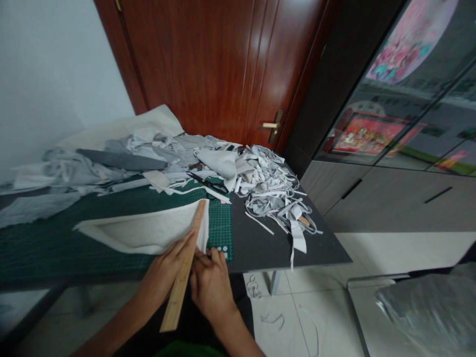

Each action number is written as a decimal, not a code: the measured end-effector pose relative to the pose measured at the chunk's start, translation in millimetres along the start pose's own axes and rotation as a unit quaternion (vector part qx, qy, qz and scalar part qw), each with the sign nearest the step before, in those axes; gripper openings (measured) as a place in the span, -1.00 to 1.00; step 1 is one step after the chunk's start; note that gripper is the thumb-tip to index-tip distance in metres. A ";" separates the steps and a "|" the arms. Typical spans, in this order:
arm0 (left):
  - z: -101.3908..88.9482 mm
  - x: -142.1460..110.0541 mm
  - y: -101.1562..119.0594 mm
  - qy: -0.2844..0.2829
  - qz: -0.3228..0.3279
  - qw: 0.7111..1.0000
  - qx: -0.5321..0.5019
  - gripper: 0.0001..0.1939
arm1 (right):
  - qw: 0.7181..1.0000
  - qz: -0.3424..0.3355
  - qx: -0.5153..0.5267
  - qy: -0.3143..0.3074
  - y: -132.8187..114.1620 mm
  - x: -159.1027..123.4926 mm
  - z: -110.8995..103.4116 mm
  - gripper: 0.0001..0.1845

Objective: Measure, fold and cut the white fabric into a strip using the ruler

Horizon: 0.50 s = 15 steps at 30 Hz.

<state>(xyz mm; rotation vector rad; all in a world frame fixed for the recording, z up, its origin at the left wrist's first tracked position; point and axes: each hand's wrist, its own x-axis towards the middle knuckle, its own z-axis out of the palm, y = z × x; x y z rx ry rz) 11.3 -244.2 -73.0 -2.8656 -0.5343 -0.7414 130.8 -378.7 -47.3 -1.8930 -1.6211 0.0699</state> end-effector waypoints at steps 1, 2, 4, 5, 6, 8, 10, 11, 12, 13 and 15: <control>0.0 0.8 -0.3 -0.001 -0.002 1.000 -0.002 -0.16 | 1.000 0.001 -0.002 0.000 0.0 -0.2 0.2 -0.60; -0.4 1.7 -0.5 -0.003 -0.003 1.000 -0.001 -0.16 | 1.000 0.001 -0.003 -0.001 0.1 -0.3 0.4 -0.60; -1.6 3.5 -0.6 -0.007 -0.001 1.000 0.005 -0.16 | 1.000 0.002 -0.002 0.000 0.4 -0.2 0.8 -0.61; -2.1 4.2 -0.5 -0.010 -0.001 1.000 0.007 -0.17 | 1.000 0.002 -0.002 0.002 0.6 -0.1 0.9 -0.61; -2.3 4.7 -0.4 -0.012 -0.003 1.000 0.008 -0.17 | 1.000 0.001 -0.004 0.003 0.7 0.2 0.9 -0.62; -1.6 4.8 -0.1 -0.015 -0.010 1.000 0.008 -0.19 | 1.000 -0.001 -0.006 0.003 1.0 0.7 0.7 -0.64; 0.3 3.9 0.1 -0.014 -0.012 1.000 0.013 -0.21 | 1.000 0.000 -0.003 0.005 1.2 0.4 1.0 -0.65; 1.3 3.3 0.1 -0.013 -0.012 1.000 0.017 -0.23 | 1.000 0.002 0.002 0.006 1.4 -0.4 1.6 -0.65; 2.2 2.7 0.2 -0.012 -0.011 1.000 0.020 -0.24 | 1.000 0.004 0.008 0.008 1.6 -1.6 2.8 -0.63; 2.7 2.4 0.3 -0.010 -0.010 1.000 0.022 -0.26 | 1.000 0.006 0.014 0.011 1.9 -3.4 4.6 -0.61; 2.8 2.4 0.5 -0.006 -0.009 1.000 0.024 -0.28 | 1.000 0.006 0.018 0.020 2.5 -8.0 9.7 -0.53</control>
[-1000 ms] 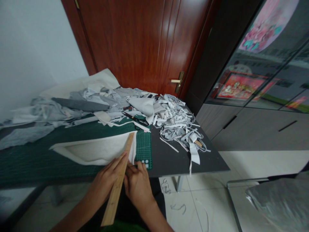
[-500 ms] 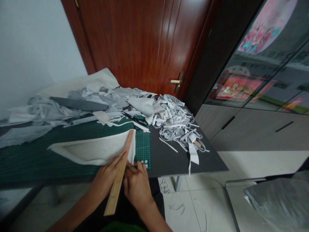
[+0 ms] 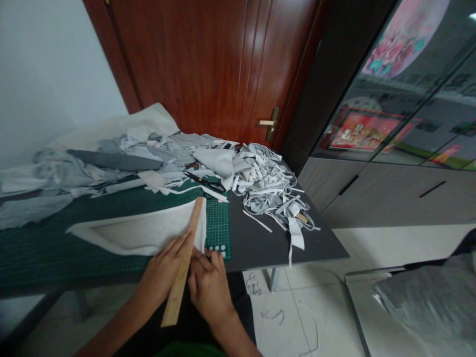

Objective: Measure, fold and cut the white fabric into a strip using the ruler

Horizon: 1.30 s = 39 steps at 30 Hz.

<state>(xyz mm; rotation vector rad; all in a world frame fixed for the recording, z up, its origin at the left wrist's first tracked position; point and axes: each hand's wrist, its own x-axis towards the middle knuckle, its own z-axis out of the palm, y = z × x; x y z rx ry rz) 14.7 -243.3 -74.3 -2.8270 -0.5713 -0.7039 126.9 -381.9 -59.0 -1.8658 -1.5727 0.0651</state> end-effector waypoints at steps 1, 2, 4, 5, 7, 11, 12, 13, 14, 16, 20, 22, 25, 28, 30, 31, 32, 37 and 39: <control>-0.5 0.5 0.1 0.001 -0.001 1.000 0.001 -0.29 | 1.000 0.000 -0.002 0.007 0.4 -2.6 2.7 -0.50; -1.2 1.3 0.2 0.001 -0.001 1.000 0.003 -0.30 | 1.000 0.002 -0.008 0.015 0.6 -4.8 5.2 -0.49; -3.2 3.8 0.0 -0.005 -0.001 1.000 0.006 -0.31 | 0.999 0.012 -0.020 0.033 0.4 -7.2 8.4 -0.51; -4.3 5.2 -0.2 -0.009 0.000 1.000 0.004 -0.31 | 0.999 0.016 -0.024 0.038 -0.1 -6.9 8.6 -0.52; -6.3 8.1 -1.1 -0.021 -0.002 1.000 -0.008 -0.30 | 0.998 0.027 -0.037 0.036 -1.6 -3.3 6.1 -0.53; -8.9 11.0 -2.5 -0.023 -0.004 0.999 -0.038 -0.28 | 0.995 0.048 -0.087 0.013 -4.8 7.6 -2.4 -0.57; -9.3 11.1 -2.5 -0.017 -0.004 0.999 -0.041 -0.27 | 0.994 0.049 -0.098 0.008 -5.2 9.2 -3.4 -0.59; -9.7 11.1 -2.4 -0.013 -0.004 0.999 -0.042 -0.27 | 0.993 0.048 -0.105 0.005 -5.3 9.8 -3.7 -0.59; -10.0 11.0 -2.1 -0.011 -0.005 0.999 -0.042 -0.26 | 0.993 0.046 -0.110 0.005 -5.2 9.7 -3.3 -0.60; -10.5 11.2 -0.8 -0.017 -0.009 0.999 -0.038 -0.26 | 0.993 0.042 -0.113 0.008 -4.7 7.4 -1.6 -0.62; -9.9 13.4 4.5 -0.035 -0.008 0.999 -0.008 -0.29 | 0.994 0.046 -0.103 0.013 -5.0 1.9 0.5 -0.65; -8.9 14.6 7.2 -0.042 -0.006 0.999 0.016 -0.31 | 0.994 0.047 -0.095 0.014 -6.0 0.9 -0.1 -0.68; -7.3 15.2 9.3 -0.051 0.001 0.998 0.038 -0.33 | 0.995 0.050 -0.082 0.011 -6.7 1.0 -0.9 -0.72; -6.6 14.7 8.6 -0.051 0.004 0.998 0.040 -0.32 | 0.996 0.053 -0.075 0.023 -5.1 0.0 -0.2 -0.67; -7.3 14.5 7.6 -0.049 0.001 0.998 0.040 -0.32 | 0.995 0.048 -0.074 0.038 -3.4 -2.1 0.9 -0.57; -8.0 14.7 7.2 -0.050 -0.001 0.998 0.040 -0.33 | 0.995 0.044 -0.073 0.042 -2.8 -3.4 1.4 -0.52; -9.1 15.0 7.1 -0.051 -0.003 0.998 0.039 -0.33 | 0.995 0.042 -0.073 0.043 -2.4 -4.5 1.7 -0.49; -16.8 18.8 11.1 -0.078 -0.024 0.996 0.035 -0.29 | 0.995 0.056 -0.080 0.036 -5.2 -6.7 0.5 -0.54; -19.2 20.3 14.6 -0.088 -0.037 0.995 0.044 -0.29 | 0.994 0.058 -0.081 0.033 -6.5 -6.8 -0.5 -0.51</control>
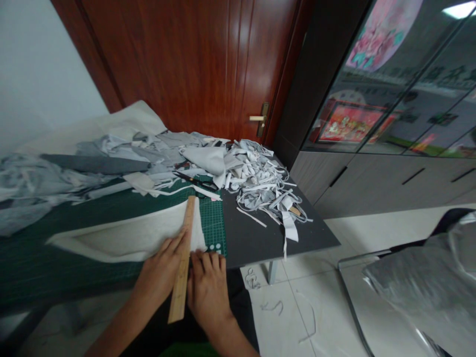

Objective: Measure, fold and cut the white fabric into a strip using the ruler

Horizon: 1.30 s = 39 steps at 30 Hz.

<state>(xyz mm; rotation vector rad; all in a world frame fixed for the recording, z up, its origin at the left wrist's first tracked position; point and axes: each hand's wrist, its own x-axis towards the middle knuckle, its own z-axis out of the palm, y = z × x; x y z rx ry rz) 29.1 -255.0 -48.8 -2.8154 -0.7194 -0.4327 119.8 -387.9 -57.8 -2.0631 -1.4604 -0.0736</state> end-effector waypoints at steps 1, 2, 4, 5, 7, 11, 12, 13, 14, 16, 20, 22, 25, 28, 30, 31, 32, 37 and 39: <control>-0.8 0.2 1.7 -0.003 -0.007 1.000 0.004 -0.31 | 1.000 0.001 -0.001 -0.004 -0.1 -0.4 -0.4 -0.46; -1.2 0.1 3.3 -0.005 -0.013 1.000 0.007 -0.32 | 1.000 0.001 -0.004 -0.008 0.0 -1.1 -0.5 -0.39; -0.4 -0.5 5.8 -0.005 -0.018 1.000 0.005 -0.33 | 1.000 0.000 -0.014 -0.014 1.3 -3.1 0.0 -0.24; 0.5 -1.0 6.8 -0.004 -0.019 1.000 0.002 -0.33 | 1.000 -0.001 -0.019 -0.014 2.1 -4.3 0.4 -0.18; 2.2 -1.8 8.4 -0.001 -0.022 1.000 -0.003 -0.31 | 1.000 -0.002 -0.027 -0.016 3.8 -5.9 0.6 -0.12; 1.3 -0.7 12.2 -0.017 -0.044 0.999 -0.004 -0.31 | 0.999 -0.011 -0.016 -0.049 6.4 -3.6 -4.6 -0.09; 0.0 0.3 13.5 -0.024 -0.046 0.999 -0.001 -0.32 | 0.998 -0.019 -0.006 -0.061 7.2 -2.2 -6.9 -0.08; -1.4 1.3 14.7 -0.030 -0.046 0.998 0.002 -0.32 | 0.997 -0.027 0.004 -0.072 8.1 -0.8 -9.2 -0.08; -3.0 2.4 16.0 -0.035 -0.044 0.998 0.006 -0.33 | 0.996 -0.036 0.015 -0.083 9.3 0.3 -11.3 -0.08; -5.5 4.6 18.3 -0.041 -0.040 0.998 0.014 -0.35 | 0.994 -0.046 0.032 -0.097 12.0 1.3 -14.5 -0.06; -7.5 8.1 21.9 -0.048 -0.041 0.998 0.029 -0.37 | 0.991 -0.051 0.058 -0.108 16.5 -1.4 -16.0 0.02; -7.3 9.2 23.2 -0.055 -0.042 0.997 0.035 -0.36 | 0.990 -0.053 0.062 -0.115 16.9 -3.5 -15.4 0.05; -7.1 10.1 24.0 -0.068 -0.041 0.996 0.041 -0.34 | 0.991 -0.053 0.048 -0.116 16.6 -6.6 -13.6 0.04; -9.0 11.1 22.6 -0.078 -0.035 0.995 0.046 -0.33 | 0.993 -0.056 0.026 -0.098 18.9 -11.4 -9.5 -0.01; -12.1 12.5 20.4 -0.089 -0.028 0.995 0.046 -0.33 | 0.994 -0.073 0.018 -0.081 23.3 -16.0 -5.7 -0.05; -14.2 13.5 19.0 -0.096 -0.024 0.994 0.045 -0.33 | 0.993 -0.088 0.015 -0.072 26.1 -18.4 -3.7 -0.08; -16.5 14.7 17.7 -0.102 -0.020 0.994 0.042 -0.33 | 0.993 -0.105 0.012 -0.060 29.2 -20.7 -1.7 -0.12; -24.7 20.1 12.7 -0.102 -0.006 0.995 0.008 -0.43 | 0.982 -0.190 -0.007 0.017 43.7 -24.7 5.4 -0.35; -23.9 21.0 11.6 -0.080 -0.006 0.997 -0.012 -0.52 | 0.976 -0.213 -0.007 0.045 48.2 -23.6 6.6 -0.40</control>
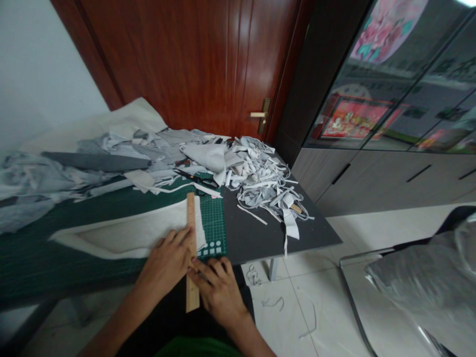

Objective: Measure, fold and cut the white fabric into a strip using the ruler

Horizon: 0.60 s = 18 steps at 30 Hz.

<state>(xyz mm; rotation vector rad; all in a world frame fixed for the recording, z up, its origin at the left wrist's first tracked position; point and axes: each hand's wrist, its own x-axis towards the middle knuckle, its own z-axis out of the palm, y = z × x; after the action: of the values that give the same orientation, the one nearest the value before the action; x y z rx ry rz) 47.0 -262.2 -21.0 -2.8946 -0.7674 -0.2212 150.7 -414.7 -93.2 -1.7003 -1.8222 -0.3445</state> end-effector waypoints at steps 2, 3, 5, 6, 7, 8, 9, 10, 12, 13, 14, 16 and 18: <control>2.7 0.4 -1.1 0.028 -0.001 0.999 -0.020 -0.59 | 1.000 -0.011 -0.003 0.020 3.4 -0.6 0.4 -0.43; 4.4 0.4 -1.7 0.041 -0.001 0.999 -0.029 -0.60 | 1.000 -0.012 -0.003 0.026 4.5 -1.1 0.3 -0.43; 7.5 -0.1 -3.1 0.057 0.000 0.997 -0.043 -0.62 | 1.000 -0.005 0.002 0.030 5.1 -2.3 -0.2 -0.41; 8.7 -0.5 -3.7 0.063 0.002 0.997 -0.049 -0.62 | 1.000 0.001 0.006 0.030 4.9 -2.9 -0.4 -0.39; 9.7 -0.9 -4.2 0.068 0.004 0.996 -0.053 -0.62 | 0.999 0.009 0.010 0.030 4.3 -3.6 -0.6 -0.38; 10.5 -1.3 -4.5 0.072 0.004 0.996 -0.057 -0.62 | 0.999 0.016 0.013 0.030 3.7 -4.2 -0.5 -0.37; 11.0 -1.7 -4.5 0.076 0.004 0.995 -0.060 -0.62 | 0.999 0.021 0.016 0.031 3.2 -4.7 -0.3 -0.36; 11.5 -2.1 -4.3 0.079 0.004 0.995 -0.062 -0.62 | 0.999 0.026 0.016 0.030 3.0 -5.3 0.1 -0.35; 12.1 -2.5 -3.2 0.084 0.001 0.995 -0.061 -0.61 | 0.999 0.030 0.014 0.027 3.8 -6.5 1.3 -0.34; 12.3 -2.6 -2.5 0.085 0.000 0.995 -0.059 -0.60 | 0.999 0.030 0.013 0.025 4.8 -7.2 2.0 -0.35; 12.6 -2.6 -1.8 0.086 -0.002 0.995 -0.058 -0.60 | 0.999 0.029 0.013 0.026 6.2 -8.1 2.9 -0.35; 13.2 -2.6 -0.7 0.085 -0.006 0.995 -0.057 -0.59 | 0.999 0.022 0.019 0.032 9.2 -10.3 4.8 -0.38; 14.4 -2.7 -0.3 0.085 -0.009 0.995 -0.058 -0.57 | 0.999 0.010 0.023 0.038 11.8 -13.2 7.1 -0.39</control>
<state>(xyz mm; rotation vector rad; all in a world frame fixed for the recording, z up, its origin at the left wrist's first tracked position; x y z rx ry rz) 46.0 -260.7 -35.6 -2.9282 -0.7746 -0.5237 160.1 -419.6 -109.1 -1.6511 -1.7450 -0.3515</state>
